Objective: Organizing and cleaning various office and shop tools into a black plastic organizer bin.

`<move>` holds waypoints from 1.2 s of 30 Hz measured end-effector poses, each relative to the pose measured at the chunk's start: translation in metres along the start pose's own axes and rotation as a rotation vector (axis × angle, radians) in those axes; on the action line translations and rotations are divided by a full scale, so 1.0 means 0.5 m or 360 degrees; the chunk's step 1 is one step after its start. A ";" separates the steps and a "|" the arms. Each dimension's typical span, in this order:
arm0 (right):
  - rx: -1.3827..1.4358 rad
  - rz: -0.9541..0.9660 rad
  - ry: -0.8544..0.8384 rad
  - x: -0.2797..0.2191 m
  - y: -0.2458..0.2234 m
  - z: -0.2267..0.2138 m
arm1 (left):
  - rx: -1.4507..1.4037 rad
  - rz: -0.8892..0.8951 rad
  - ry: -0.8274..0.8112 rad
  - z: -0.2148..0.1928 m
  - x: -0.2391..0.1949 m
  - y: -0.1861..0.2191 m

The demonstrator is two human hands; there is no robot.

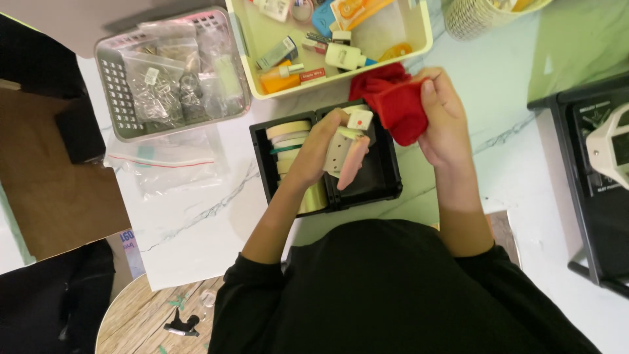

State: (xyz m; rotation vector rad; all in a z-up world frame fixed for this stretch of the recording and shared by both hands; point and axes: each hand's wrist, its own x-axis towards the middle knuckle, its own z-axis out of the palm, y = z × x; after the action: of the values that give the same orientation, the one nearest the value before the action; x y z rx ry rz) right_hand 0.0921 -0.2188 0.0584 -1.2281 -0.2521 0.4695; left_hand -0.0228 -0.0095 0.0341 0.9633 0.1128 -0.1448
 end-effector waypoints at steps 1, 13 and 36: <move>0.0001 -0.0002 0.0008 -0.007 -0.027 0.016 | 0.0002 -0.0006 -0.0006 -0.004 -0.004 -0.015; -0.1033 -0.0438 -0.0659 -0.082 -0.018 0.067 | 0.0372 -0.0158 -0.0145 0.002 -0.044 -0.034; -0.1620 -0.1471 0.0271 -0.181 -0.023 0.215 | 0.0151 0.1192 0.0408 0.098 0.001 -0.120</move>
State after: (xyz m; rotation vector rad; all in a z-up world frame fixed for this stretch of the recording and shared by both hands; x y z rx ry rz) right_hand -0.0315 -0.1742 0.1100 -1.9223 -0.9272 -0.6615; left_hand -0.0313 -0.0836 0.0135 1.0591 -0.0255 0.6686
